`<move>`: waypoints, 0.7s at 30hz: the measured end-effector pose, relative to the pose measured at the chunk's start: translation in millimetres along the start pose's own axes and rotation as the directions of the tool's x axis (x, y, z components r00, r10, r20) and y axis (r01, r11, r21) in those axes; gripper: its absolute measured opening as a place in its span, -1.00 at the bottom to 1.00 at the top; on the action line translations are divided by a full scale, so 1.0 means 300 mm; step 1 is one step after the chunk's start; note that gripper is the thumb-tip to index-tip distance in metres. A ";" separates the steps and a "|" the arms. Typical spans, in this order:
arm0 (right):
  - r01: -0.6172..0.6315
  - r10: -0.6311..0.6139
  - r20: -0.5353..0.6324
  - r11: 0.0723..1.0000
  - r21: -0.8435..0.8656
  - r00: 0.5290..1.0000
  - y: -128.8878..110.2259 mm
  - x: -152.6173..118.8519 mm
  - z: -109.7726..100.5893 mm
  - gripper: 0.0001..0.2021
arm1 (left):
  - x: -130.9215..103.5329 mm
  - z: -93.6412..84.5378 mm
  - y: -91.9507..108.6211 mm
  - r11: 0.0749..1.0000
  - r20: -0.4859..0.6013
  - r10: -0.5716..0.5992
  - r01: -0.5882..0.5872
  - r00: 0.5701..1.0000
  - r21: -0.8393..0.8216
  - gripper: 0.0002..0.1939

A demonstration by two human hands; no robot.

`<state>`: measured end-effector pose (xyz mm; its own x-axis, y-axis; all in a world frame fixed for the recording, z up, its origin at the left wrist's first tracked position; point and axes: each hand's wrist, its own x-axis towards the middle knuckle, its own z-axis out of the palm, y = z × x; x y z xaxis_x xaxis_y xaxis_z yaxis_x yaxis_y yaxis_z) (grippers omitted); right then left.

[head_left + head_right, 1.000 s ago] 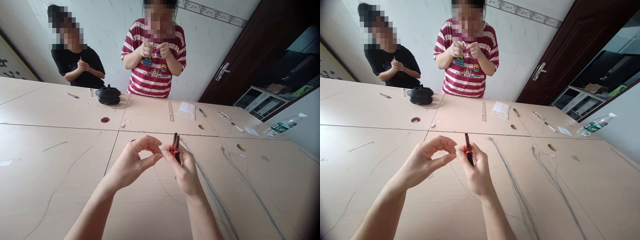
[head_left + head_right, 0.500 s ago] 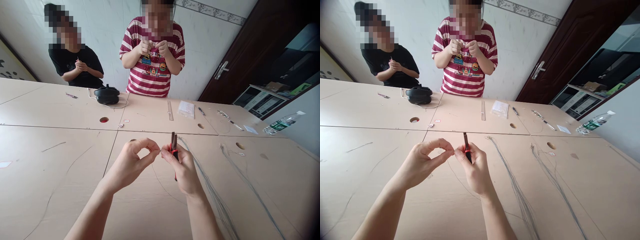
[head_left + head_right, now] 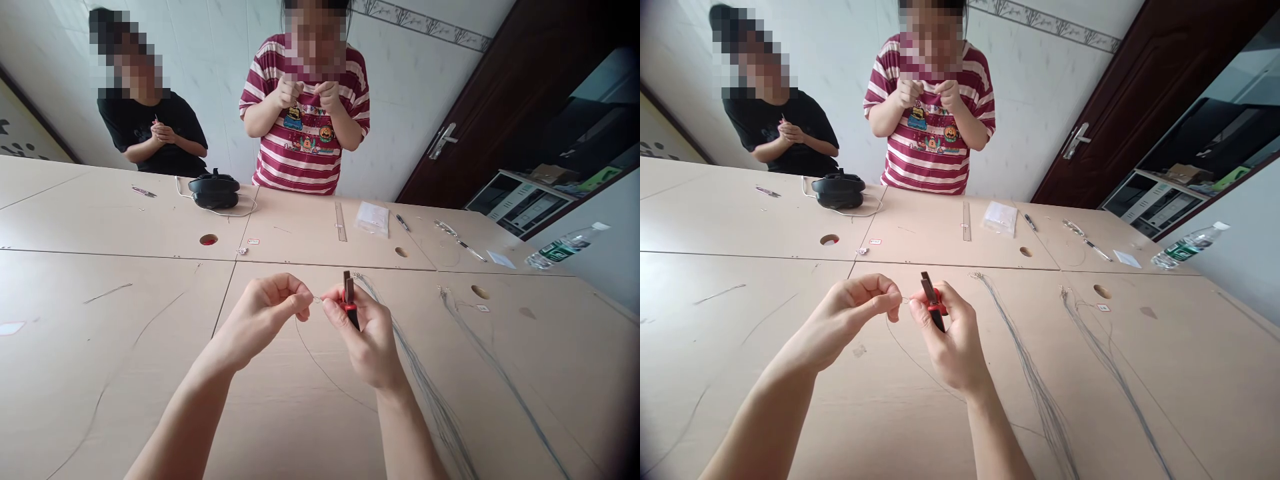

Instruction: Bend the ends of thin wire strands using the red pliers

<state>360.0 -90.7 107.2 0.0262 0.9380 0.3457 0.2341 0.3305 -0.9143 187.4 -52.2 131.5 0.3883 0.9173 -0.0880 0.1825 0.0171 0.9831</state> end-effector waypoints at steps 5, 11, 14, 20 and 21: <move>-0.084 0.082 0.039 0.996 0.035 0.996 -0.006 -0.002 -0.004 -0.83 | 0.000 0.002 -0.008 0.997 0.024 0.074 -0.074 0.997 -0.002 -0.83; -0.103 0.095 0.111 0.992 0.070 0.989 -0.012 -0.002 -0.006 -0.81 | 0.003 0.001 -0.014 0.983 0.060 0.180 -0.181 0.982 0.011 -0.82; -0.104 0.097 0.102 0.992 0.070 0.990 -0.011 -0.002 -0.007 -0.81 | 0.001 -0.003 -0.013 0.969 0.067 0.228 -0.233 0.971 0.083 -0.83; -0.151 0.142 0.124 0.986 0.069 0.982 -0.017 -0.006 -0.017 -0.79 | -0.008 -0.015 -0.013 0.877 0.022 0.361 -0.347 0.932 0.331 -0.91; -0.163 0.153 0.134 0.984 0.071 0.979 -0.020 -0.006 -0.018 -0.79 | -0.009 -0.016 -0.014 0.864 0.036 0.373 -0.361 0.927 0.352 -0.89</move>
<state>363.8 -95.0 113.1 -0.0684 0.9829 0.1708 0.1573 0.1797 -0.9711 181.3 -52.8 128.4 0.4602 0.8428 0.2791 0.3355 -0.4562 0.8242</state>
